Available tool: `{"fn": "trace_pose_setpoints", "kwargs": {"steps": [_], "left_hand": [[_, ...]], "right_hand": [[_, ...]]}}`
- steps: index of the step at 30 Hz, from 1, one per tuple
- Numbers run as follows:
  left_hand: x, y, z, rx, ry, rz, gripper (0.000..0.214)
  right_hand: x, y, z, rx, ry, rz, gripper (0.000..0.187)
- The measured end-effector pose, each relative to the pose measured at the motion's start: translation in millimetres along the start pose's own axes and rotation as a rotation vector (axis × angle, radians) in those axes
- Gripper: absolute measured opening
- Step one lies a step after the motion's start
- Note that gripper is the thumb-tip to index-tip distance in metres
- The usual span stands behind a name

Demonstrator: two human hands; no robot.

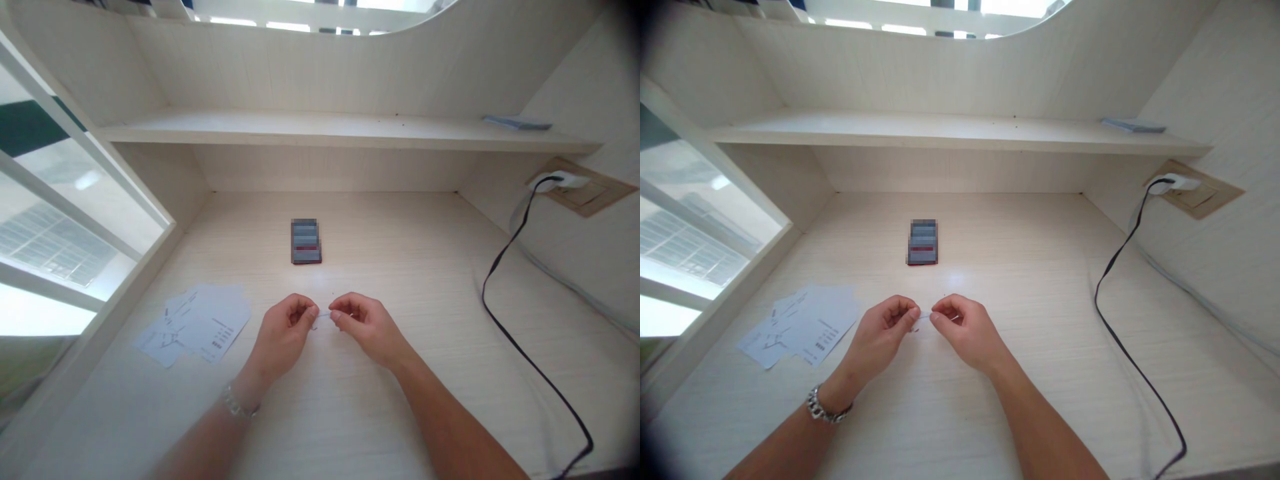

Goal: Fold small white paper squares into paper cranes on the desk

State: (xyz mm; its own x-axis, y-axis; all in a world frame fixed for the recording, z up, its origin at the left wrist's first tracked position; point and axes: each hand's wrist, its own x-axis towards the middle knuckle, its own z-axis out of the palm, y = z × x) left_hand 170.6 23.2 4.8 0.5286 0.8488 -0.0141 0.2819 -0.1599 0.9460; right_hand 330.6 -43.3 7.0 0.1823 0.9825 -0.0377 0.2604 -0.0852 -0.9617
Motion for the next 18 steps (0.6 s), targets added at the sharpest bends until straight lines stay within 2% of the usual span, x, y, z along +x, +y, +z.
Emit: {"fn": "trace_pose_setpoints", "kwargs": {"steps": [3, 9, 18], "left_hand": [[-1.5, 2.9, 2.6, 0.002, -0.037, -0.001, 0.021], [-4.8, 9.7, -0.4, 0.183, -0.190, 0.053, 0.021], [-3.6, 8.7, -9.4, 0.126, -0.277, 0.031, 0.019]], "right_hand": [[1.0, 3.8, 5.1, 0.020, -0.006, 0.022, 0.015], [-0.7, 3.8, 3.3, -0.061, -0.090, 0.041, 0.013], [-2.1, 1.2, -12.1, 0.069, -0.189, 0.114, 0.010]]}}
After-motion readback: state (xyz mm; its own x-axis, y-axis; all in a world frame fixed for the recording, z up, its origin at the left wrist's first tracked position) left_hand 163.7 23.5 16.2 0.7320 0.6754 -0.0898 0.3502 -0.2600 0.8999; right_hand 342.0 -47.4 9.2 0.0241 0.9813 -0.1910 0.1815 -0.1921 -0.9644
